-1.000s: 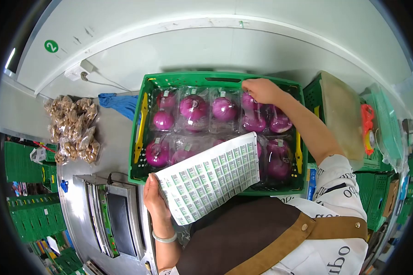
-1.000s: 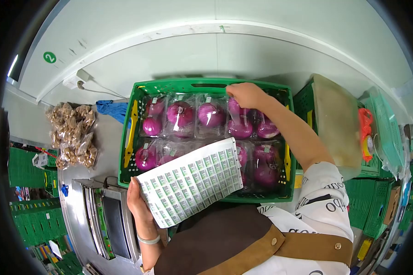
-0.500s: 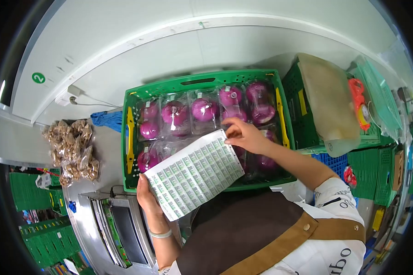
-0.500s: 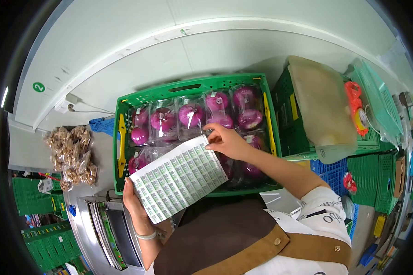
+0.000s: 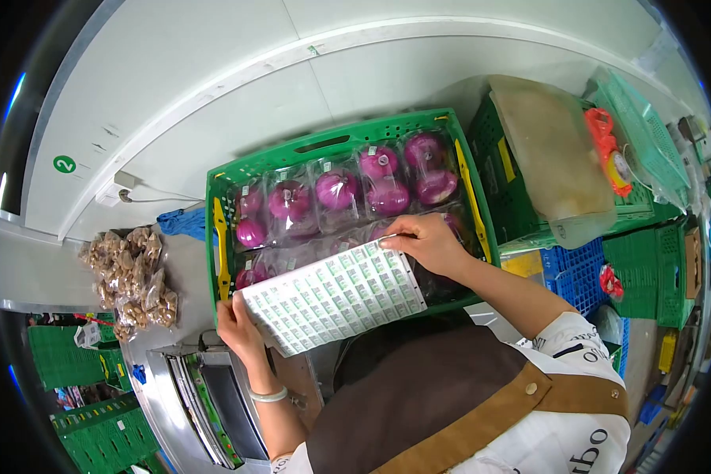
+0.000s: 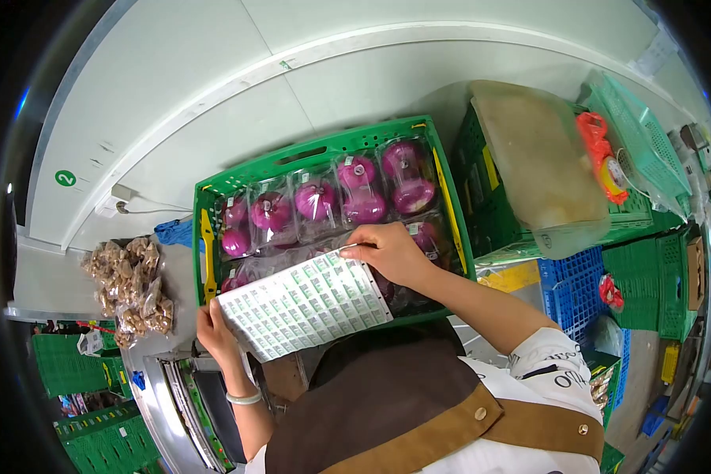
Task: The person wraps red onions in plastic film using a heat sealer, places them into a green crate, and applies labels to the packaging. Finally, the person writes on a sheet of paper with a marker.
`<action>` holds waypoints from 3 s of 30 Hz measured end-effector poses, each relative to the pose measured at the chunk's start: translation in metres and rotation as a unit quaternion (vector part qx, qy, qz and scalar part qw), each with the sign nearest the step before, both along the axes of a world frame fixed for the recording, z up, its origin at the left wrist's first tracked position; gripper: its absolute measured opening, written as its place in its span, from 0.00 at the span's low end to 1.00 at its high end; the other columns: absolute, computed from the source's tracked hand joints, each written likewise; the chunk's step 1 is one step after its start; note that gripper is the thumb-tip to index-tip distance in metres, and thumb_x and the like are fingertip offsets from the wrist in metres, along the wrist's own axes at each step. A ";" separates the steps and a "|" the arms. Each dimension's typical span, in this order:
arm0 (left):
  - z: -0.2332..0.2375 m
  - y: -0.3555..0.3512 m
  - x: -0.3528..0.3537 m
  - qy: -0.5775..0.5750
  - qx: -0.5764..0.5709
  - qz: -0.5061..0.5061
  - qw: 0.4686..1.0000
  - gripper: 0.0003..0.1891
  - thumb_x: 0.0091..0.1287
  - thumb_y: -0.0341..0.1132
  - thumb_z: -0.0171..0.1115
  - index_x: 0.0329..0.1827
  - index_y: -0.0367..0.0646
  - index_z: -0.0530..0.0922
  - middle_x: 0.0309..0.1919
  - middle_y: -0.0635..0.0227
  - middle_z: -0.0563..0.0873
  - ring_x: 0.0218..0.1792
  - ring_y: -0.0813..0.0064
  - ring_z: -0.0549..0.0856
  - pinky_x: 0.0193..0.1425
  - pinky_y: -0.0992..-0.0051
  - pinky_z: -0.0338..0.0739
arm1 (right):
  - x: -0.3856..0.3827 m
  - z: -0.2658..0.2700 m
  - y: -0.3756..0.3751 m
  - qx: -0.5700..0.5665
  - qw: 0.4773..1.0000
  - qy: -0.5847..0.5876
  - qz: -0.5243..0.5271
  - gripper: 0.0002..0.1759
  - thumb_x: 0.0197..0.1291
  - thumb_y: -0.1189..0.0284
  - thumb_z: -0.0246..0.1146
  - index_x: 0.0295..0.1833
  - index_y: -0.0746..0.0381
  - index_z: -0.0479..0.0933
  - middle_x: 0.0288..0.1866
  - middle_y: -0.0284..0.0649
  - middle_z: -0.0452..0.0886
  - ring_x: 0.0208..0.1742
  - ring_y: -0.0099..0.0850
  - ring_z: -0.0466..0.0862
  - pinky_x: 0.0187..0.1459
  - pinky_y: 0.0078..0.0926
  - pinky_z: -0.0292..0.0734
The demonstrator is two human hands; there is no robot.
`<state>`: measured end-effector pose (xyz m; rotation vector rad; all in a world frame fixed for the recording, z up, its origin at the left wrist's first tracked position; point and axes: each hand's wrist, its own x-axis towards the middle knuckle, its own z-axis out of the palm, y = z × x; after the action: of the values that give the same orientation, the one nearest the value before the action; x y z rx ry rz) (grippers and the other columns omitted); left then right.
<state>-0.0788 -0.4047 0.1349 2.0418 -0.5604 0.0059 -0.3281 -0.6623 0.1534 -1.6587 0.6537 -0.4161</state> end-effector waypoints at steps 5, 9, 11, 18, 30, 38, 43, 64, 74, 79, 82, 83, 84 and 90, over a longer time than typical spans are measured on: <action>0.076 -0.060 -0.051 -0.228 0.047 -0.183 0.955 0.26 0.49 0.26 0.75 0.54 0.37 0.76 0.50 0.58 0.82 0.53 0.60 0.79 0.60 0.68 0.72 | 0.001 0.010 0.016 -0.137 0.990 0.007 0.005 0.12 0.59 0.66 0.66 0.37 0.65 0.80 0.27 0.47 0.82 0.27 0.37 0.82 0.30 0.31 0.73; 0.068 -0.092 -0.082 0.114 0.079 -0.385 0.912 0.11 0.55 0.27 0.74 0.39 0.36 0.81 0.28 0.69 0.84 0.30 0.82 0.81 0.37 0.80 0.76 | 0.004 0.012 0.027 -0.195 0.980 -0.005 0.024 0.14 0.59 0.62 0.66 0.33 0.64 0.78 0.25 0.47 0.79 0.27 0.45 0.81 0.29 0.37 0.71; 0.072 -0.098 -0.083 0.146 0.105 -0.394 0.901 0.06 0.60 0.27 0.70 0.35 0.35 0.81 0.24 0.71 0.82 0.27 0.86 0.77 0.31 0.81 0.71 | -0.002 0.009 0.020 -0.233 0.971 0.011 0.049 0.14 0.59 0.62 0.66 0.33 0.62 0.78 0.24 0.45 0.79 0.27 0.44 0.80 0.28 0.38 0.71; 0.070 -0.105 -0.079 0.153 0.139 -0.427 0.880 0.06 0.63 0.29 0.68 0.36 0.35 0.81 0.24 0.73 0.80 0.27 0.87 0.73 0.31 0.81 0.68 | -0.008 0.031 0.002 -0.455 0.886 -0.039 0.087 0.07 0.51 0.67 0.69 0.34 0.57 0.81 0.34 0.33 0.80 0.37 0.33 0.79 0.35 0.30 0.75; 0.033 -0.097 -0.065 0.198 0.127 -0.400 0.886 0.08 0.67 0.32 0.63 0.37 0.36 0.77 0.22 0.71 0.76 0.26 0.85 0.71 0.31 0.78 0.67 | 0.012 0.010 -0.118 -0.102 0.982 -0.055 -0.147 0.06 0.60 0.75 0.62 0.42 0.64 0.78 0.34 0.33 0.79 0.38 0.22 0.78 0.44 0.24 0.74; 0.028 -0.073 -0.054 0.224 0.139 -0.355 0.897 0.08 0.70 0.32 0.60 0.38 0.36 0.73 0.21 0.71 0.72 0.27 0.83 0.68 0.31 0.78 0.65 | 0.032 -0.075 -0.196 -0.563 0.780 0.246 -0.115 0.06 0.56 0.72 0.60 0.34 0.63 0.78 0.36 0.42 0.79 0.47 0.40 0.79 0.47 0.39 0.76; 0.013 -0.029 -0.027 0.279 0.044 -0.288 0.915 0.05 0.71 0.30 0.58 0.39 0.38 0.74 0.23 0.81 0.69 0.26 0.89 0.64 0.29 0.83 0.60 | 0.042 -0.065 -0.179 -0.628 0.741 0.229 -0.060 0.10 0.54 0.74 0.59 0.43 0.64 0.76 0.44 0.43 0.79 0.51 0.42 0.78 0.54 0.41 0.73; 0.040 -0.016 0.014 0.431 -0.390 -0.001 0.814 0.25 0.77 0.45 0.44 0.70 0.37 0.66 0.65 0.58 0.74 0.64 0.61 0.75 0.68 0.60 0.69 | 0.083 -0.014 -0.002 -0.116 0.969 -0.140 0.169 0.27 0.64 0.55 0.61 0.60 0.64 0.71 0.52 0.51 0.80 0.56 0.46 0.78 0.56 0.39 0.72; 0.025 -0.200 -0.076 0.512 -0.382 -0.349 0.685 0.26 0.77 0.46 0.45 0.70 0.37 0.63 0.66 0.58 0.72 0.64 0.65 0.73 0.70 0.62 0.65 | -0.071 0.022 0.075 -0.531 0.830 -0.075 -0.152 0.33 0.52 0.62 0.69 0.61 0.65 0.70 0.73 0.50 0.62 0.72 0.49 0.63 0.70 0.48 0.60; 0.056 -0.206 -0.161 0.567 -0.295 -0.404 0.654 0.25 0.78 0.44 0.42 0.70 0.35 0.63 0.67 0.56 0.70 0.65 0.62 0.72 0.70 0.61 0.67 | -0.113 0.023 0.126 -0.385 0.817 0.043 -0.427 0.43 0.55 0.58 0.67 0.71 0.67 0.59 0.71 0.53 0.62 0.72 0.52 0.61 0.70 0.45 0.58; 0.041 -0.210 -0.195 0.551 -0.262 -0.435 0.662 0.25 0.78 0.43 0.41 0.71 0.35 0.62 0.68 0.55 0.69 0.66 0.62 0.70 0.71 0.61 0.65 | -0.136 0.031 0.148 -0.256 0.852 0.045 -0.455 0.44 0.54 0.60 0.69 0.71 0.67 0.58 0.70 0.53 0.63 0.71 0.52 0.62 0.70 0.42 0.58; 0.038 -0.208 -0.203 0.583 -0.255 -0.459 0.620 0.25 0.78 0.43 0.41 0.71 0.35 0.62 0.69 0.55 0.68 0.67 0.61 0.69 0.72 0.61 0.64 | -0.140 0.029 0.156 -0.257 0.851 0.034 -0.457 0.44 0.54 0.61 0.70 0.71 0.67 0.59 0.70 0.53 0.64 0.71 0.51 0.63 0.70 0.42 0.59; 0.035 -0.207 -0.210 0.610 -0.251 -0.478 0.580 0.25 0.78 0.42 0.41 0.72 0.35 0.61 0.70 0.55 0.67 0.67 0.61 0.69 0.73 0.60 0.62 | -0.147 0.031 0.160 -0.327 0.807 0.077 -0.485 0.43 0.52 0.62 0.70 0.71 0.66 0.60 0.69 0.53 0.64 0.71 0.50 0.63 0.69 0.40 0.60; 0.041 -0.195 -0.256 0.564 -0.234 -0.458 0.647 0.17 0.76 0.37 0.48 0.63 0.38 0.68 0.60 0.60 0.74 0.59 0.67 0.75 0.66 0.67 0.70 | -0.212 0.046 0.179 -0.289 0.732 0.141 -0.600 0.37 0.48 0.66 0.74 0.63 0.64 0.69 0.58 0.50 0.75 0.63 0.48 0.71 0.63 0.42 0.67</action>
<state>-0.3343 -0.5999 0.1756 0.7403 -0.5856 -1.4629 -0.5403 -0.4834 0.1990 -1.6582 1.9989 -1.4205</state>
